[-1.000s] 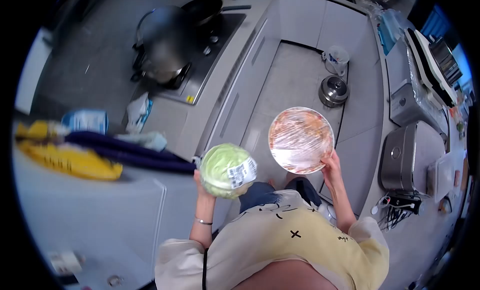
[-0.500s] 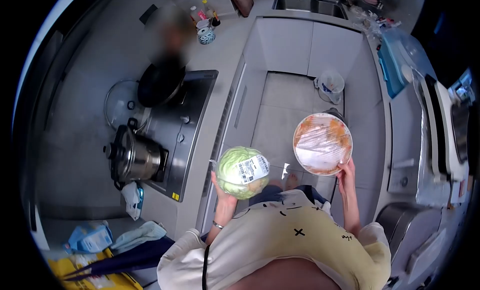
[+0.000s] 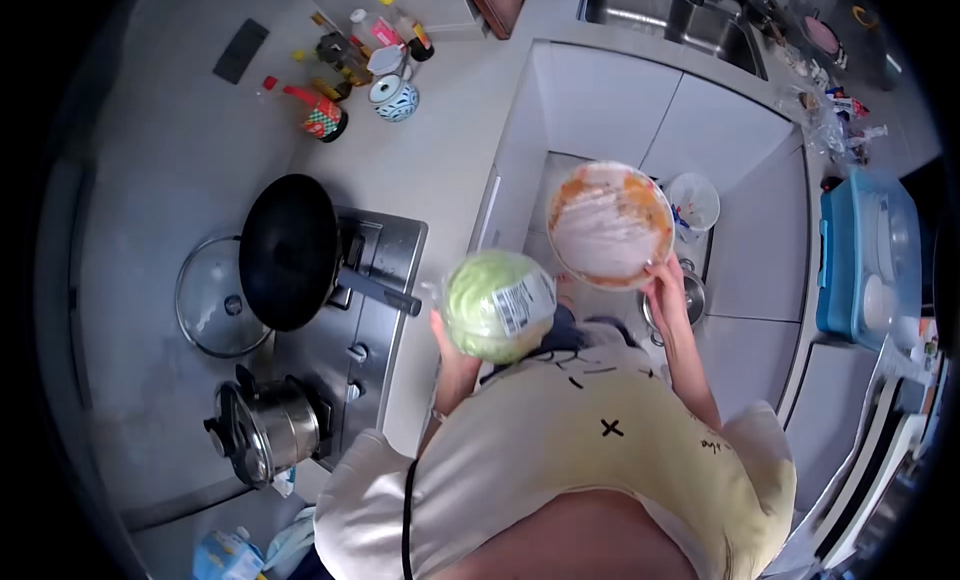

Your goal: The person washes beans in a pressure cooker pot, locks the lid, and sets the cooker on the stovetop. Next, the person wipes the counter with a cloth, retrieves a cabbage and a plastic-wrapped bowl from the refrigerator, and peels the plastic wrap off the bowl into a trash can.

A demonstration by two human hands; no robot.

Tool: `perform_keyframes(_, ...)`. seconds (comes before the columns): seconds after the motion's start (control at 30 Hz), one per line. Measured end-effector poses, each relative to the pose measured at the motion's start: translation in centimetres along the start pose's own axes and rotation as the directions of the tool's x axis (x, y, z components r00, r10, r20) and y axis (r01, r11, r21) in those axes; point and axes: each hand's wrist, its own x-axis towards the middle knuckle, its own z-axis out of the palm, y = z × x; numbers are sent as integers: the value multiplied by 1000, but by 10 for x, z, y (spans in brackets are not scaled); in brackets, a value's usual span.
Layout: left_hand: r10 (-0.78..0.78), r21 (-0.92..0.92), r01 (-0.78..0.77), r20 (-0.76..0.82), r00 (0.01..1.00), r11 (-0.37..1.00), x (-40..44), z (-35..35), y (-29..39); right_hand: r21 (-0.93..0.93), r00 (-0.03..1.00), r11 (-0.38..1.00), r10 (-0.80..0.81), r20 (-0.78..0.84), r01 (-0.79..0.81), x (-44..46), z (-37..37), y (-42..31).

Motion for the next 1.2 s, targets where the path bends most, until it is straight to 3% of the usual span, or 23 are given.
perform_keyframes(0.03, -12, 64, 19, -101, 995, 998, 18, 20, 7, 0, 1000, 1000, 6, -21, -6, 22, 11, -2)
perform_keyframes(0.13, 47, -256, 51, 363, 931, 965, 85, 18, 13, -36, 999, 999, 26, 19, -25, 80, 40, -17)
perform_keyframes(0.23, 73, -262, -1, 264, 962, 965, 138, 42, 18, -53, 995, 998, 33, 91, -29, 143, 63, -36)
perform_keyframes(0.4, 184, -91, -192, -83, 979, 977, 213, 78, 16, -26, 980, 997, 79, 180, -75, 242, 79, -54)
perform_keyframes(0.5, 183, -77, -195, -148, 972, 978, 260, 114, 13, -46, 975, 990, 136, 177, -130, 301, 78, -68)
perform_keyframes(0.87, 427, 115, -414, -350, 834, 903, 453, 162, -9, -158, 940, 962, 256, 224, -224, 483, 48, -142)
perform_keyframes(1.2, 464, 243, -396, -411, 785, 886, 538, 139, 4, -152, 961, 968, 223, 163, -199, 542, 60, -166)
